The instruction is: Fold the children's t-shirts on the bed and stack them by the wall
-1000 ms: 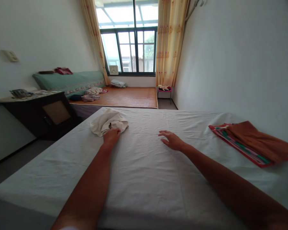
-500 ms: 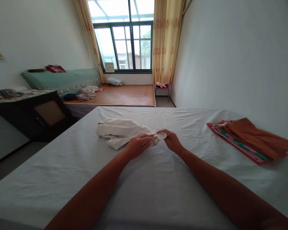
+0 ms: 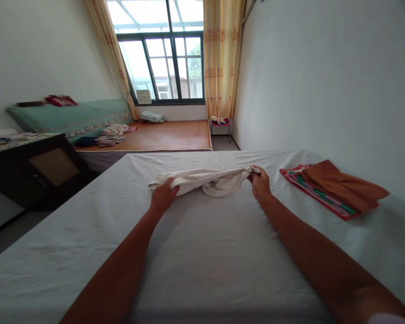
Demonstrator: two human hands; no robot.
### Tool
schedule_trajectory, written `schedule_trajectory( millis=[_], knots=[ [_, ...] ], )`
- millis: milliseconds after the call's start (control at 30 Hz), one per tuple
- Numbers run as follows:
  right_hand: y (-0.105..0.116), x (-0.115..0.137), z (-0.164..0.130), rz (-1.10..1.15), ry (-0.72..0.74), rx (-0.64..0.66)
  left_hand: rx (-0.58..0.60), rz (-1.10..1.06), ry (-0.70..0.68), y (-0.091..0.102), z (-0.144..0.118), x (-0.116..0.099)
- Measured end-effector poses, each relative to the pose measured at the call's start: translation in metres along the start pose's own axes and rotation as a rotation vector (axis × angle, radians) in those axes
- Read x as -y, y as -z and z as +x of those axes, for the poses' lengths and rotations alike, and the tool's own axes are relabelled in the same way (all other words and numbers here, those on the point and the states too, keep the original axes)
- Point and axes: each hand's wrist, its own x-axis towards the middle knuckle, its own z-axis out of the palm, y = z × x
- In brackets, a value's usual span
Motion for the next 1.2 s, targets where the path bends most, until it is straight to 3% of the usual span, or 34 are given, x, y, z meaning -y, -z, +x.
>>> schedule_trajectory(
  millis=[100,200,267,367,467,533,633,700,767,933,967,1033,1133,1200],
  knots=[
    [-0.005,0.007,-0.004,-0.021,0.020,0.026,-0.128,-0.585,0.143,0.014,0.005,-0.009],
    [-0.006,0.017,-0.008,-0.231,0.104,0.083,-0.111,-0.992,0.249,0.020,0.007,-0.017],
    [-0.006,0.024,-0.012,-0.507,0.267,0.109,-0.039,-1.110,0.296,0.017,0.005,-0.021],
    [-0.009,0.033,-0.026,-0.859,0.540,0.214,0.108,-1.127,0.245,0.006,-0.001,-0.025],
    [-0.019,0.034,-0.048,-0.986,0.676,0.472,0.376,-1.027,0.126,-0.004,-0.014,-0.032],
    [-0.024,0.028,-0.061,-1.022,0.684,0.630,0.651,-0.948,0.047,-0.007,-0.023,-0.039],
    [-0.024,0.015,-0.065,-1.032,0.582,0.751,1.073,-0.837,-0.079,-0.006,-0.033,-0.048],
    [-0.021,0.012,-0.058,-0.947,0.463,0.824,1.214,-0.786,-0.139,-0.003,-0.034,-0.049],
    [-0.017,0.017,-0.047,-0.772,0.281,0.903,1.185,-0.792,-0.161,0.003,-0.029,-0.044],
    [-0.003,0.058,-0.030,-0.422,-0.314,1.145,0.720,-0.737,-0.117,0.025,-0.006,-0.008],
    [0.001,0.066,-0.029,-0.404,-0.403,1.209,0.674,-0.656,-0.133,0.029,-0.002,-0.001],
    [0.007,0.075,-0.028,-0.380,-0.511,1.273,0.697,-0.457,-0.224,0.033,0.001,0.011],
    [0.011,0.072,-0.026,-0.325,-0.521,1.160,0.798,-0.195,-0.385,0.028,-0.002,0.016],
    [0.009,0.062,-0.023,-0.275,-0.485,0.998,0.765,-0.083,-0.424,0.016,-0.005,0.014]
  ],
)
